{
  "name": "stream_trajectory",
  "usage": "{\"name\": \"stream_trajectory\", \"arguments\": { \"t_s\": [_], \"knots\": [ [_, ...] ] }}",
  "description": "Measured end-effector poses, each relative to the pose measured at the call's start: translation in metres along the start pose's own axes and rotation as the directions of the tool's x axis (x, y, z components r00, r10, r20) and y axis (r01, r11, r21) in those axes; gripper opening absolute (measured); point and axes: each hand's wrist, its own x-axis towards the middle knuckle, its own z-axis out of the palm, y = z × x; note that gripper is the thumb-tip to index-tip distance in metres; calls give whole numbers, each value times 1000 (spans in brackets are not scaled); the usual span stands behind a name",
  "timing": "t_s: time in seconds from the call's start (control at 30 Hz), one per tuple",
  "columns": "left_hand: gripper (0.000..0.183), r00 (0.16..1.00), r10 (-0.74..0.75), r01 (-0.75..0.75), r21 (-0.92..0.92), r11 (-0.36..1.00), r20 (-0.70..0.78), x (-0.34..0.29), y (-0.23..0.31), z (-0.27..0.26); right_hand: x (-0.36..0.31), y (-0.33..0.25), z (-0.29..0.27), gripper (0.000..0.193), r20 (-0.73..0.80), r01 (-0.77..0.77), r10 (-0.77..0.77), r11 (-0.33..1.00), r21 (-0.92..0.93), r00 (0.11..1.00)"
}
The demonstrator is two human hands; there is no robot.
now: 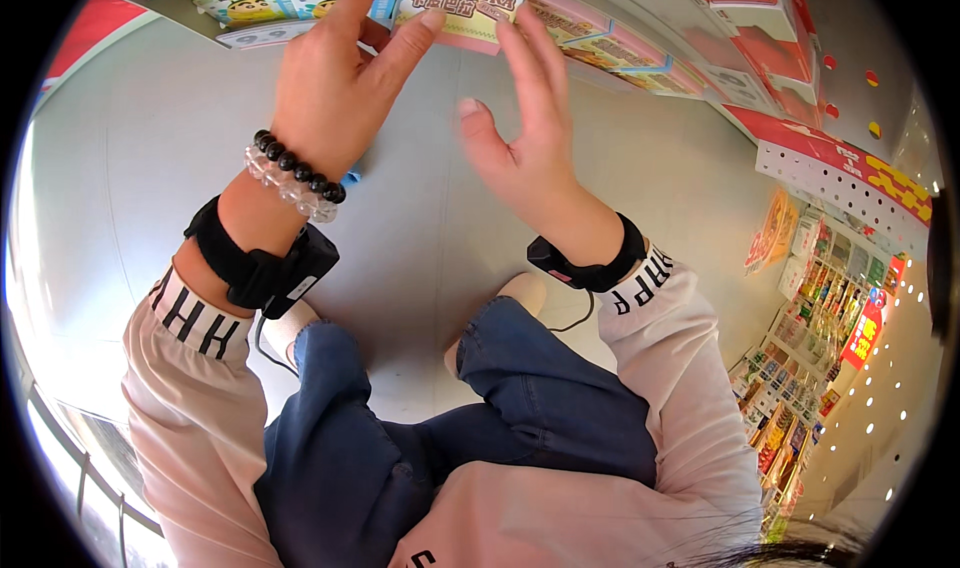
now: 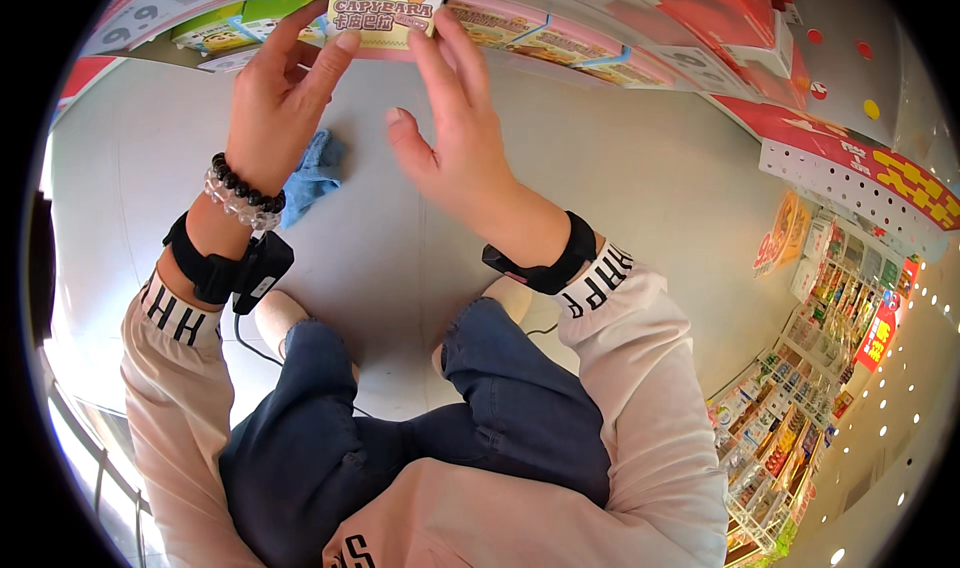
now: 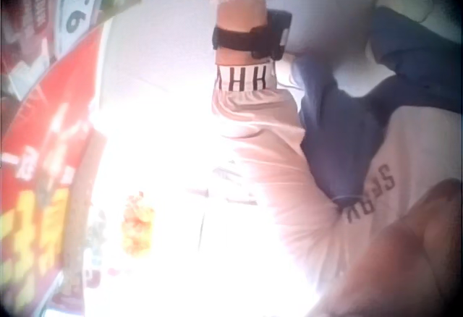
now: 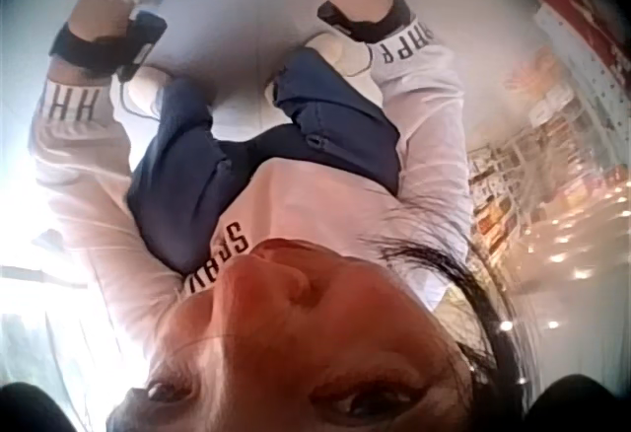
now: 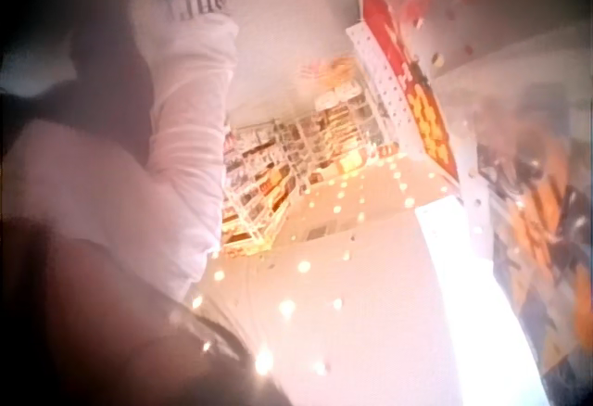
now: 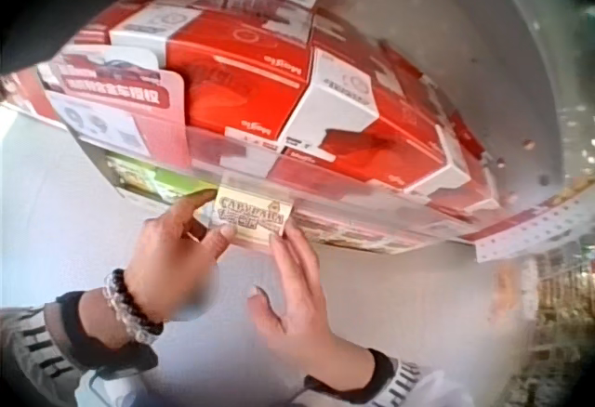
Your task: The person sits on the floor and wipes the lower shelves and products with a blue cloth. They pick up various boxes, wipe them, and place them back on the shelf. The person then moves to the checkout counter and wipes the surface and a display stand.
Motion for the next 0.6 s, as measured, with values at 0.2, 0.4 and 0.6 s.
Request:
{"name": "stream_trajectory", "arguments": {
  "t_s": [0.2,0.4,0.6],
  "knots": [
    [52,992,109,-98,149,984,-68,-1,-18,14,9,-12,1,76,167,-425,396,765,483,903],
    [58,969,244,-236,140,962,-45,-28,-15,11,-16,-33,-8,81,225,-469,412,746,473,883],
    [68,931,362,-360,58,931,-40,-71,-23,11,-49,-48,-13,82,220,-340,268,829,444,938]
  ]
}}
